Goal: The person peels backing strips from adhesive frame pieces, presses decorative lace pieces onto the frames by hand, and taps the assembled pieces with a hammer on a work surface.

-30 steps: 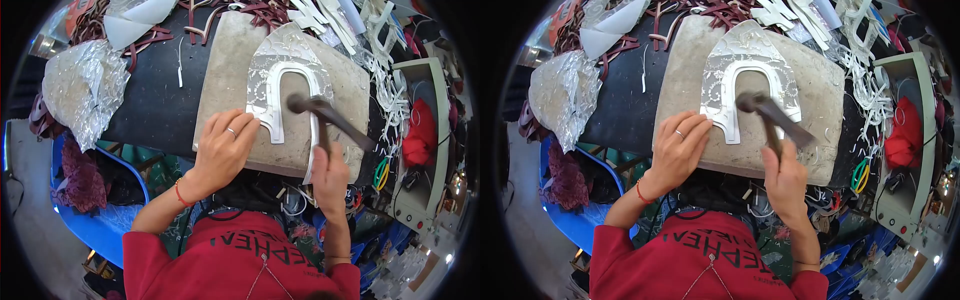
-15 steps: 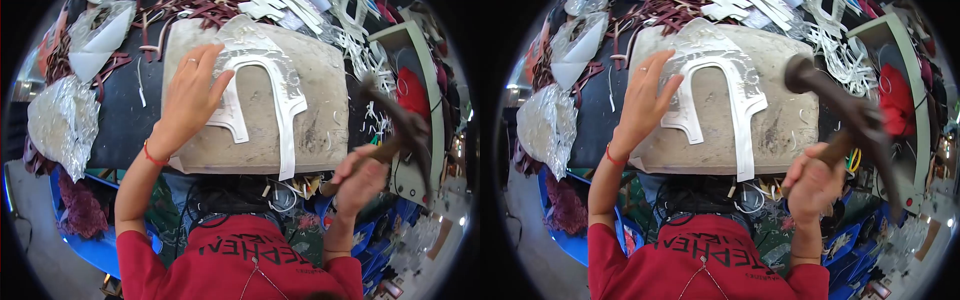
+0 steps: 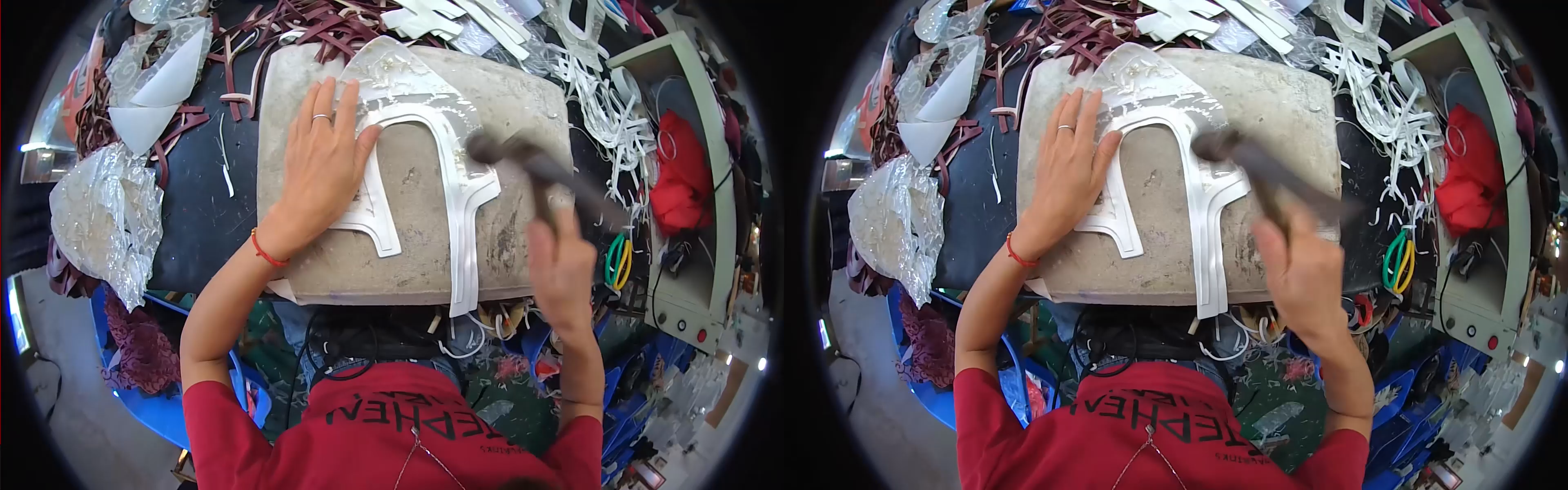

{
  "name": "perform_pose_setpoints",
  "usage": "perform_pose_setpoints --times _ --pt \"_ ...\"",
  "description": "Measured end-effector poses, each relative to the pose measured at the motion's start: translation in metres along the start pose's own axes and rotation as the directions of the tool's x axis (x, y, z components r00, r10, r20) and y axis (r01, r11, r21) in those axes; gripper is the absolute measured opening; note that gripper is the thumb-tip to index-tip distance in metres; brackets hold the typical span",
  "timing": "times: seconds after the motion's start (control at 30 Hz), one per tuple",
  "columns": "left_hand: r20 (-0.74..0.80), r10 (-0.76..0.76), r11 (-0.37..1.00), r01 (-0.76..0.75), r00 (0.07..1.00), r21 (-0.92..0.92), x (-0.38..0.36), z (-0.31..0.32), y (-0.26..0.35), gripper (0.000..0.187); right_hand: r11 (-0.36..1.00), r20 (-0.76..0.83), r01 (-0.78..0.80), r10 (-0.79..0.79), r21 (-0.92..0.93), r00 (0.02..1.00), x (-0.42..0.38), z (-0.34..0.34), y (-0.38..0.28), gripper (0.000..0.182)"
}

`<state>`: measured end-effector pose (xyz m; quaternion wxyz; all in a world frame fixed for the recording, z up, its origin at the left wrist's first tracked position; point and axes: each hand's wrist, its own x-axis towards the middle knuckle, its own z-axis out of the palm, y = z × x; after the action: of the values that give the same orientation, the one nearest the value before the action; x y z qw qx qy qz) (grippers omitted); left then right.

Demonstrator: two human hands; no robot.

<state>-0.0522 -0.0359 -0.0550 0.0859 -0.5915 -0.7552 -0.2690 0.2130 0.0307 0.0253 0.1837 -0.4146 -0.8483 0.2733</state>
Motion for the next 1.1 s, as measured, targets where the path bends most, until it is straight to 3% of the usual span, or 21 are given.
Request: perform_pose_setpoints --times 0.07,0.1,0.17,0.27,0.37,0.4,0.5,0.53,0.6,0.63,0.67,0.77,0.83,0.9,0.93,0.97,1.0,1.03,1.07,1.1 --pt "0.033 -0.019 1.0 0.019 0.999 0.007 0.001 -0.001 0.001 0.049 0.976 -0.07 -0.124 0.138 0.178 0.988 0.023 0.0 -0.019 0.024" --pt "0.049 -0.026 1.0 0.025 0.998 0.01 0.001 -0.003 0.001 0.047 0.997 -0.079 0.025 -0.03 -0.067 0.996 0.036 0.012 -0.02 0.026" --pt "0.064 -0.036 0.999 0.038 0.997 -0.021 0.0 -0.005 0.0 0.045 0.968 0.15 0.055 -0.018 -0.246 0.988 0.06 0.031 -0.004 0.028" --pt "0.046 -0.047 0.998 0.049 0.998 -0.045 0.0 -0.002 -0.005 0.044 0.997 0.046 -0.079 0.077 0.026 0.996 0.074 0.018 -0.033 0.032" --pt "-0.007 -0.073 0.993 0.072 0.997 -0.093 0.002 0.0 -0.005 0.044 0.991 0.015 0.119 -0.118 -0.058 0.993 0.073 0.037 -0.033 0.034" --pt "-0.026 -0.093 0.985 0.089 0.995 -0.15 0.005 -0.001 -0.003 0.044 0.974 0.169 0.193 -0.172 -0.117 0.971 0.077 0.052 -0.024 0.033" --pt "-0.038 -0.125 0.977 0.116 0.991 -0.176 0.018 -0.011 -0.002 0.04 0.979 0.166 0.082 -0.051 -0.189 0.985 0.077 0.037 -0.021 0.031" --pt "-0.014 -0.145 0.976 0.141 0.989 -0.163 0.015 -0.015 -0.002 0.038 0.977 0.043 0.079 -0.072 -0.198 0.996 0.065 0.029 -0.014 0.031" --pt "-0.013 -0.104 0.944 0.095 0.994 -0.316 0.016 -0.021 -0.005 0.032 0.972 -0.162 -0.012 -0.027 -0.233 0.986 0.037 0.004 0.003 0.029" --pt "-0.01 -0.078 0.919 0.068 0.997 -0.389 0.016 -0.024 -0.006 0.03 0.964 -0.224 -0.092 0.034 -0.251 0.974 0.022 -0.006 0.021 0.029" --pt "-0.148 0.003 0.883 -0.072 0.989 -0.464 0.015 -0.026 -0.002 0.029 0.949 -0.292 -0.176 0.096 -0.262 0.952 0.01 -0.014 0.041 0.029" --pt "-0.133 0.112 0.778 -0.17 0.985 -0.605 0.005 -0.041 0.016 0.033 0.829 -0.265 -0.335 0.234 -0.448 0.935 -0.013 -0.043 0.092 0.035" --pt "-0.092 0.143 0.762 -0.169 0.985 -0.625 0.001 -0.045 0.024 0.038 0.877 -0.34 0.035 -0.222 -0.478 0.914 0.0 -0.053 0.075 0.056" --pt "-0.048 0.158 0.766 -0.153 0.986 -0.624 0.004 -0.054 0.03 0.043 0.864 -0.286 0.327 -0.447 -0.382 0.848 0.021 -0.052 0.008 0.071" --pt "-0.019 0.161 0.714 -0.13 0.987 -0.688 0.008 -0.056 0.029 0.039 0.783 -0.152 0.466 -0.563 -0.413 0.812 0.031 -0.047 -0.013 0.068" --pt "0.111 0.269 0.606 -0.078 0.957 -0.792 0.012 -0.05 0.012 0.042 0.692 -0.042 0.593 -0.665 -0.411 0.746 0.047 -0.041 -0.021 0.063" --pt "0.217 0.272 0.359 0.11 0.938 -0.927 0.018 -0.051 0.008 0.054 0.591 0.069 0.71 -0.748 -0.384 0.66 0.062 -0.035 -0.03 0.057" --pt "0.322 0.308 0.091 0.31 0.895 -0.947 0.022 -0.052 0.002 0.067 0.486 0.142 0.811 -0.823 -0.325 0.55 0.083 -0.031 -0.028 0.049" --pt "0.458 0.369 -0.189 0.548 0.809 -0.815 0.023 -0.046 -0.015 0.073 0.584 0.104 0.797 -0.793 -0.152 0.601 0.097 -0.041 -0.03 0.039" --pt "0.464 0.334 -0.113 0.523 0.821 -0.845 0.021 -0.04 -0.017 0.071 0.653 0.075 0.756 -0.756 0.035 0.65 0.112 -0.055 -0.036 0.03"
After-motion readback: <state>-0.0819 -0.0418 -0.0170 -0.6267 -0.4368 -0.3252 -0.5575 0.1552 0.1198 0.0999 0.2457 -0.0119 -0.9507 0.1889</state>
